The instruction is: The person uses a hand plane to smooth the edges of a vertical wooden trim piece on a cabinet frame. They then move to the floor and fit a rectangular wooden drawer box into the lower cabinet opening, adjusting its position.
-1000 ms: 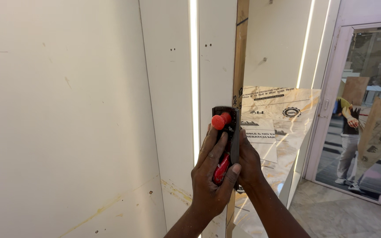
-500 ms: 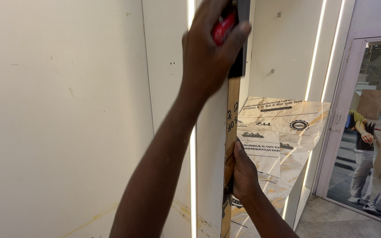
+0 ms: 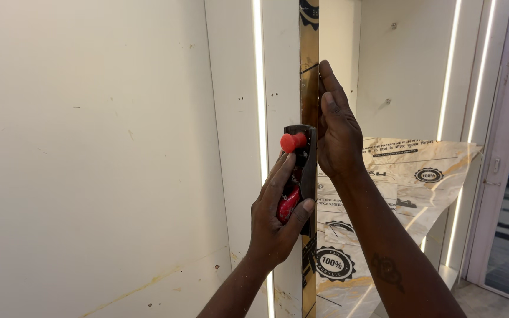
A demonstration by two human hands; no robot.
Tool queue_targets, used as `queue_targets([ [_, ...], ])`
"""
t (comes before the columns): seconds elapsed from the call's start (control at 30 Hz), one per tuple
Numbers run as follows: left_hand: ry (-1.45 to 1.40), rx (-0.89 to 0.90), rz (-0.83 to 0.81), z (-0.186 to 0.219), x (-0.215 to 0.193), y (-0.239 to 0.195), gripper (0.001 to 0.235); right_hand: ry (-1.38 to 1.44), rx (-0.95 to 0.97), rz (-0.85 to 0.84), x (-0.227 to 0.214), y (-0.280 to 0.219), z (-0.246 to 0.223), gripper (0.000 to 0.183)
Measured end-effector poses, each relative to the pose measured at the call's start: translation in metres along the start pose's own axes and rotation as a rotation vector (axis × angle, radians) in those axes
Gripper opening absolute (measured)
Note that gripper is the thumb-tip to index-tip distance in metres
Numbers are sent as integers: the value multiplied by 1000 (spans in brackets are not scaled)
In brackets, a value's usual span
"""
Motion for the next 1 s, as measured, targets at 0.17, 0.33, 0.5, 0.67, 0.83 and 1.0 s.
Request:
queue_targets([
  [0.17, 134, 195, 77, -1, -5, 79, 64, 189, 64, 22, -11, -10, 13, 54],
  [0.33, 80, 193, 95, 6, -23, 228, 63, 16, 20, 96, -20, -12, 22, 53],
  [0.5, 68, 220, 54, 0, -28, 245, 64, -477, -105, 97, -17, -2, -9, 52],
  [0.67, 159, 280, 68, 0, -19, 158, 61, -1409, -571, -99, 32, -11, -45, 50],
  [0.83, 33, 51, 56, -1, -3, 58, 60, -1643, -504, -390, 72, -63, -47, 67],
  [1.0, 54, 122, 57, -10, -3, 64, 56, -1582, -406, -541, 62, -66, -49, 92],
])
Point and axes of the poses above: each hand's wrist, its own y-axis towards the middle knuckle, its own x-axis out of the palm, z = x × y, the point moved 4 cm from there along y, towards the middle knuckle, and after that the axes turned 2 degrees about -x, right-handed, at the moved point
